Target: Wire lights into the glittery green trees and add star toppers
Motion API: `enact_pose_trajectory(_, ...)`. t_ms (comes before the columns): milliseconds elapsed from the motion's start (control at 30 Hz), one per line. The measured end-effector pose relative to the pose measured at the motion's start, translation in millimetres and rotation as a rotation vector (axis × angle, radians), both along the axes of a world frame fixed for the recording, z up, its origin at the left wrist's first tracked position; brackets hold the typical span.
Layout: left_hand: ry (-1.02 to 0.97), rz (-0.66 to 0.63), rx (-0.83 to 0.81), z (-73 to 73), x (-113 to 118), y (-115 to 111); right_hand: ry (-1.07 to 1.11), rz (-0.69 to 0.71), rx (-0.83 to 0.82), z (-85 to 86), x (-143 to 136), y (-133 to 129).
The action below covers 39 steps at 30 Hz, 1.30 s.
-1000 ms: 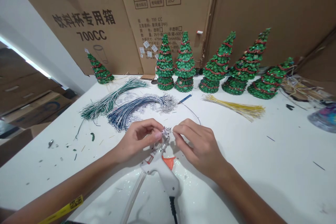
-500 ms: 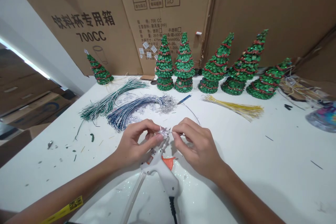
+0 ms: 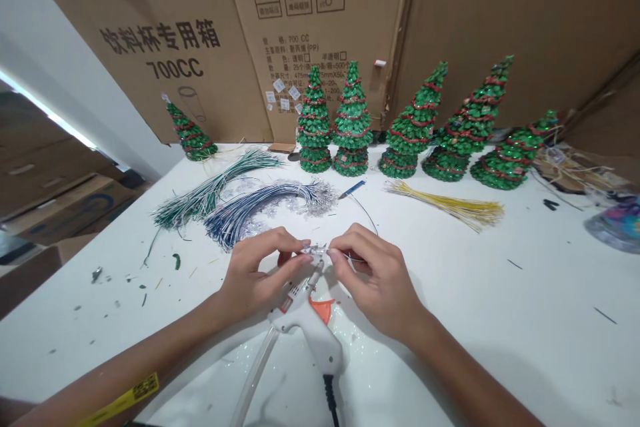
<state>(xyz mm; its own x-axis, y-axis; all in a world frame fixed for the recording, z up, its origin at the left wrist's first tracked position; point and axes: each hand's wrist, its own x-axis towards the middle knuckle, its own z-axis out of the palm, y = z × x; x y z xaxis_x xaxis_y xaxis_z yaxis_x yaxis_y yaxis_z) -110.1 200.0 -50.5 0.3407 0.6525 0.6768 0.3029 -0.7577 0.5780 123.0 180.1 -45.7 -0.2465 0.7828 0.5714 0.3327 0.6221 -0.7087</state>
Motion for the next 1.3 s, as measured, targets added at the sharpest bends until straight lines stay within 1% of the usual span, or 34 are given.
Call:
enact_pose_trajectory(133, 0.002, 0.027, 0.005, -0.9, 0.1, -1.1, 0.009, 0.012, -0.010, -0.6, 0.6, -0.7)
enact_pose_trajectory(367, 0.009, -0.004, 0.008, -3.0, -0.3, -1.5, 0.039, 0.042, -0.082, 0.6, 2.0, 0.1)
enact_pose_trajectory(700, -0.003, -0.040, -0.020, 3.8, 1.3, -3.3, 0.107, 0.107, -0.208, 1.5, 6.8, 2.1)
enact_pose_trajectory(900, -0.013, -0.044, -0.028, 3.9, 1.4, -3.6, 0.129, 0.166, -0.308, 0.4, 9.0, 4.5)
enact_pose_trajectory(1067, -0.007, -0.065, -0.028, 4.5, 1.2, -4.0, 0.130, 0.196, -0.370, 2.8, 10.8, 5.6)
enact_pose_trajectory(1300, -0.015, -0.079, -0.034, 1.7, 0.9, -4.3, 0.113, 0.184, -0.386, 5.4, 11.5, 5.8)
